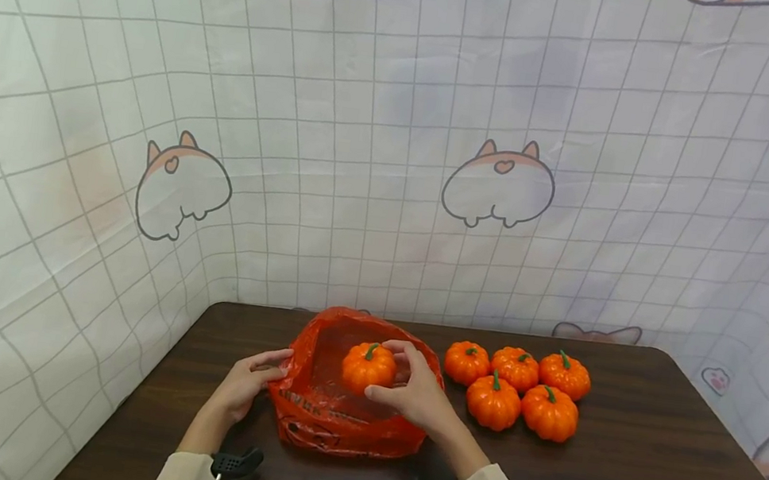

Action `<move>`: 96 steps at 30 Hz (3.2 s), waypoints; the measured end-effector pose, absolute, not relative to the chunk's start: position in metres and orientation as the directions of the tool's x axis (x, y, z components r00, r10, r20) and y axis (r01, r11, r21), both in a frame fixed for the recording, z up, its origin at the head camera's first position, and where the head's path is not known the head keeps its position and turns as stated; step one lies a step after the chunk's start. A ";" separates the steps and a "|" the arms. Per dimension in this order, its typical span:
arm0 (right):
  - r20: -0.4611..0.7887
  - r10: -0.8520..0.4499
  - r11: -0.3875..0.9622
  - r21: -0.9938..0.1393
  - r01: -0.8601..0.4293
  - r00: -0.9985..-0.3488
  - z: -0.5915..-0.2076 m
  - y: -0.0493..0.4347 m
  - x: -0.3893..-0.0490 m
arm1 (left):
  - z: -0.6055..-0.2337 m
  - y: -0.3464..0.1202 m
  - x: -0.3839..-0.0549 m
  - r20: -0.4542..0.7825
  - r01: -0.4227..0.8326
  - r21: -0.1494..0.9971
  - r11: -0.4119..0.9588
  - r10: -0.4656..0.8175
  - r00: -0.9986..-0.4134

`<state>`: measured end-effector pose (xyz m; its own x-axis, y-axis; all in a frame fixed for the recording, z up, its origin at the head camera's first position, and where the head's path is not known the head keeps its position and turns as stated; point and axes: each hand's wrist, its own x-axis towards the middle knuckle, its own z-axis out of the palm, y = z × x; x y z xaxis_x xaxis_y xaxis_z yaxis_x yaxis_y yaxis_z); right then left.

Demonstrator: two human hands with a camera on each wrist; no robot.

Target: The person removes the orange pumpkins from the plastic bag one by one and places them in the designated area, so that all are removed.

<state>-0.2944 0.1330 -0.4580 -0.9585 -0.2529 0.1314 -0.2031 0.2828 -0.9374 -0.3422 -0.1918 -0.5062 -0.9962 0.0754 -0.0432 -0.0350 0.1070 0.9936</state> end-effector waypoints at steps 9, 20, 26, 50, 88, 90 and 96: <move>0.156 -0.270 0.288 -0.929 -0.234 -0.950 -0.454 0.145 -0.287 | -0.505 -0.192 -0.341 -0.037 -0.028 0.994 0.109 0.078 -0.996; 0.143 -0.256 0.293 -0.931 -0.218 -0.956 -0.452 0.161 -0.276 | -0.505 -0.190 -0.345 -0.036 -0.026 0.993 0.112 0.080 -0.996; 0.143 -0.252 0.317 -0.922 -0.222 -0.957 -0.450 0.170 -0.272 | -0.505 -0.190 -0.344 -0.046 -0.037 0.993 0.109 0.081 -0.996; 0.126 -0.202 0.357 -0.914 -0.193 -0.971 -0.449 0.222 -0.251 | -0.506 -0.193 -0.340 -0.029 -0.019 0.992 0.121 0.082 -0.996; 0.189 -0.138 0.422 -0.877 -0.230 -0.972 -0.474 0.296 -0.213 | -0.508 -0.192 -0.344 -0.047 -0.040 0.993 0.112 0.063 -0.997; 0.182 -0.146 0.429 -0.874 -0.228 -0.972 -0.475 0.301 -0.211 | -0.508 -0.191 -0.344 -0.043 -0.035 0.993 0.116 0.066 -0.997; 0.157 -0.154 0.458 -0.864 -0.211 -0.976 -0.477 0.318 -0.206 | -0.506 -0.191 -0.342 -0.041 -0.032 0.992 0.120 0.069 -0.997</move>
<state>-0.2065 0.3175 -0.4768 -0.9756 -0.1538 0.1568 -0.2110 0.4581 -0.8635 -0.3420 -0.1910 -0.5061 -0.9968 0.0692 -0.0410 -0.0324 0.1203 0.9922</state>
